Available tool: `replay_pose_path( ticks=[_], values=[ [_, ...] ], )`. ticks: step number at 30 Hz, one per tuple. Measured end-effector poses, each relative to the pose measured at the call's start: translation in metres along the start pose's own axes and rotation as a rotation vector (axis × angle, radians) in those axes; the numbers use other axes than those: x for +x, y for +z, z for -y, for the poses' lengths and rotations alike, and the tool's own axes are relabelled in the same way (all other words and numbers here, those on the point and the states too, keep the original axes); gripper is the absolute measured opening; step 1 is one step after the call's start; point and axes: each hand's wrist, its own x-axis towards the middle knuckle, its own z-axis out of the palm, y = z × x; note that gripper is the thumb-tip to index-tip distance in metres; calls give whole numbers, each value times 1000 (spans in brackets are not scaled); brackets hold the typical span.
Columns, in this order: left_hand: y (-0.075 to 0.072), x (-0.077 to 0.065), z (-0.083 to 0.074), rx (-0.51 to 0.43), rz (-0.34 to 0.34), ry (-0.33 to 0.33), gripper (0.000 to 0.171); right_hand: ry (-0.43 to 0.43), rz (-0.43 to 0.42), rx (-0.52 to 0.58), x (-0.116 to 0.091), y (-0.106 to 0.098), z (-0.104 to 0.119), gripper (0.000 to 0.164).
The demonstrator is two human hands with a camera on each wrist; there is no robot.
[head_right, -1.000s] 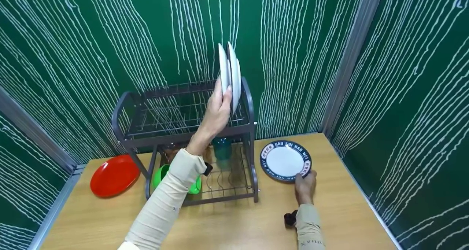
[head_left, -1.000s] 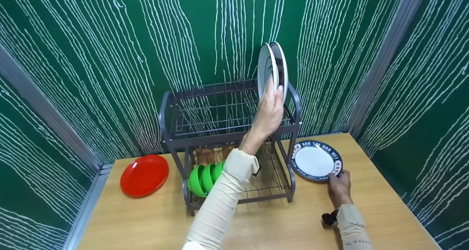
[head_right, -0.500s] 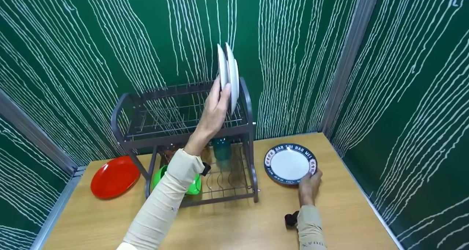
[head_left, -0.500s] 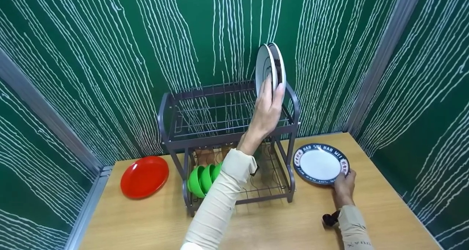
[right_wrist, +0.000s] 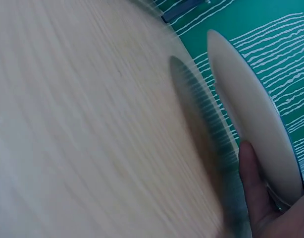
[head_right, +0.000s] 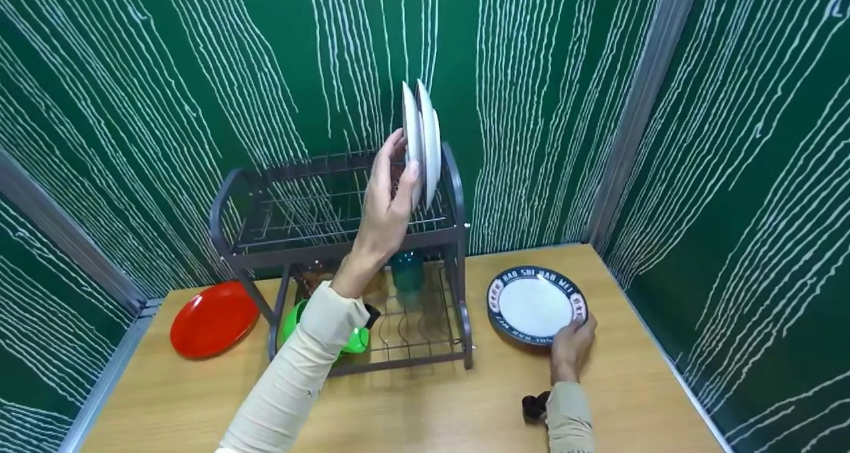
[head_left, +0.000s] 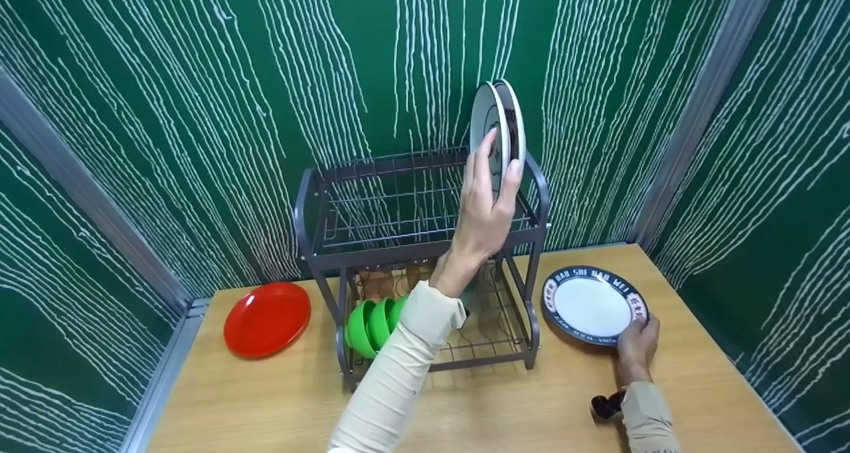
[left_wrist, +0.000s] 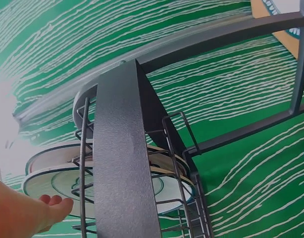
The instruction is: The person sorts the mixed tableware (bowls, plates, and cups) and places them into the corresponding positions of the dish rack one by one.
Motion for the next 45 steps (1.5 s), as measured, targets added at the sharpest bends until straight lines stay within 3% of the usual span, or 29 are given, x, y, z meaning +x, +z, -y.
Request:
replay_pose_path(
  ticks=[18,24,28,38,45],
  values=[
    [-2,-41,-7,94,-45,235,54,-62,-14,0,-29,-30,8,56],
    [-2,-57,-11,116,-13,309,52,-120,9,72,-51,-37,17,55],
    [0,-68,-12,134,9,356,50,-115,37,112,-66,-43,24,56],
    [6,-95,-9,151,36,438,46,-112,26,33,-89,-57,39,61],
    [9,-114,-8,220,84,470,49,-112,19,55,-103,-59,49,58]
  ],
)
